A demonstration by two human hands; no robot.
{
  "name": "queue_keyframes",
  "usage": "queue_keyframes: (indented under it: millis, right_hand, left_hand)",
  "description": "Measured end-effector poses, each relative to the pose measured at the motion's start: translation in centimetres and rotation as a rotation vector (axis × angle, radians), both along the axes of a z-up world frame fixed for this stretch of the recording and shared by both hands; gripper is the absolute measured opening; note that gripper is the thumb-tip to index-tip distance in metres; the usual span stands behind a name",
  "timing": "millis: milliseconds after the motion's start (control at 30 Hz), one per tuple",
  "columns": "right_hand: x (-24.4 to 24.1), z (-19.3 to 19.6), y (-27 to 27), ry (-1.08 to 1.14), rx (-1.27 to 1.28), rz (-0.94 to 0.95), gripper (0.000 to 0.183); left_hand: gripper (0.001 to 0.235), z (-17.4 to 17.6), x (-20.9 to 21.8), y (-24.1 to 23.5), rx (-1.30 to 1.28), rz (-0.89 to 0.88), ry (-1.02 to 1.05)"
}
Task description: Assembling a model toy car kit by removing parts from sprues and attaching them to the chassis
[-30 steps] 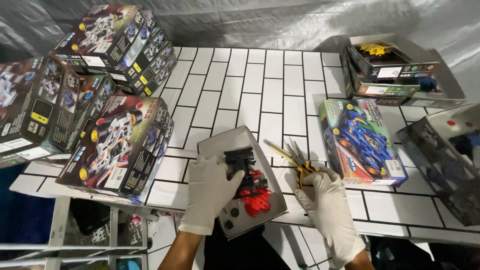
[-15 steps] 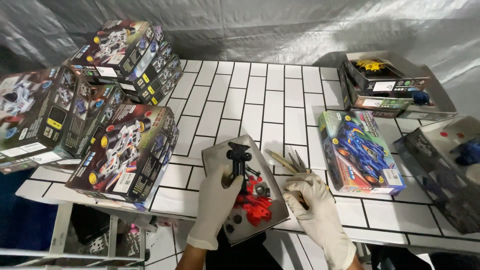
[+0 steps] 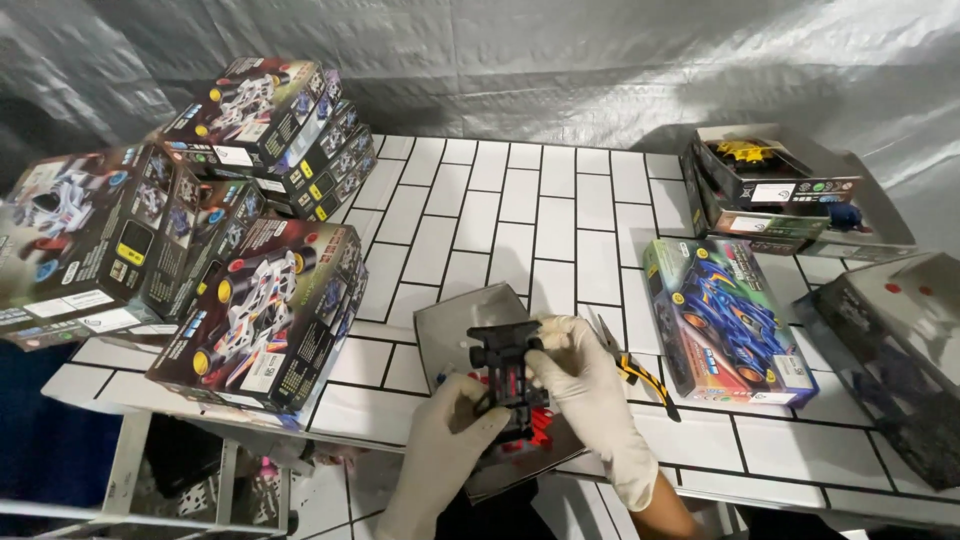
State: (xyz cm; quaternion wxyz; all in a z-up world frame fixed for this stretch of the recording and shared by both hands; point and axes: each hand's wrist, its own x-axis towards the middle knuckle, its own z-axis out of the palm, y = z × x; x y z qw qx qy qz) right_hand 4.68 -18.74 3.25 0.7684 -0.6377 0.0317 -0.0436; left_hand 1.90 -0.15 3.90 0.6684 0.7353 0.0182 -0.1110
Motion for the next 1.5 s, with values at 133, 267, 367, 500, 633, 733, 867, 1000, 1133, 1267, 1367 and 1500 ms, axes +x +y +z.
queue_keyframes:
  millis: [133, 267, 367, 500, 633, 733, 867, 1000, 1133, 1267, 1367, 1500]
  right_hand:
    - [0.3, -1.0, -0.1, -0.128, 0.063, 0.041, 0.029]
    - [-0.3, 0.1, 1.4, 0.044, -0.183, 0.015, 0.011]
    - [0.1, 0.2, 1.5, -0.021, -0.239, 0.056, 0.016]
    - [1.1, -1.2, -1.6, -0.13, 0.043, 0.067, 0.017]
    - [1.1, -1.8, -2.3, -0.171, 0.017, -0.07, 0.007]
    - [0.3, -0.2, -0.8, -0.289, -0.265, -0.028, 0.016]
    - [0.4, 1.5, 1.3, -0.068, -0.506, 0.08, 0.018]
    - [1.4, 1.0, 1.3, 0.081, -0.521, 0.075, 0.013]
    - [1.8, 3.5, 2.4, 0.247, -0.608, 0.069, 0.021]
    - [2.3, 1.6, 2.0, 0.178, -0.846, 0.135, 0.036]
    - [2.0, 0.5, 0.7, -0.015, -0.814, 0.077, 0.043]
    - [0.7, -0.1, 0.1, -0.195, -0.723, 0.106, 0.035]
  left_hand:
    - [0.009, 1.4, 0.8, 0.0, -0.063, 0.024, 0.025]
    - [0.013, 2.6, 1.5, -0.4, -0.086, 0.117, 0.079]
    - [0.022, -0.2, 2.4, -0.4, -0.046, 0.146, 0.05]
    - [0.019, 0.0, 2.2, 0.7, -0.146, 0.342, 0.151]
    - [0.016, 1.1, 2.5, 0.7, -0.174, 0.358, 0.193]
    - [0.025, 2.5, 2.5, -0.3, -0.153, 0.304, 0.256]
    - [0.021, 2.7, 2.6, -1.0, -0.137, 0.211, 0.242]
    - [0.019, 4.1, 2.1, -0.2, 0.006, 0.233, 0.276]
    - [0.021, 1.3, 2.2, 1.5, -0.211, 0.367, -0.007]
    - [0.016, 1.7, 1.4, 2.3, -0.156, 0.46, 0.159]
    - [0.014, 2.7, 0.8, 2.8, -0.142, 0.448, 0.191]
    - [0.015, 2.6, 0.1, 2.1, -0.027, 0.244, 0.065]
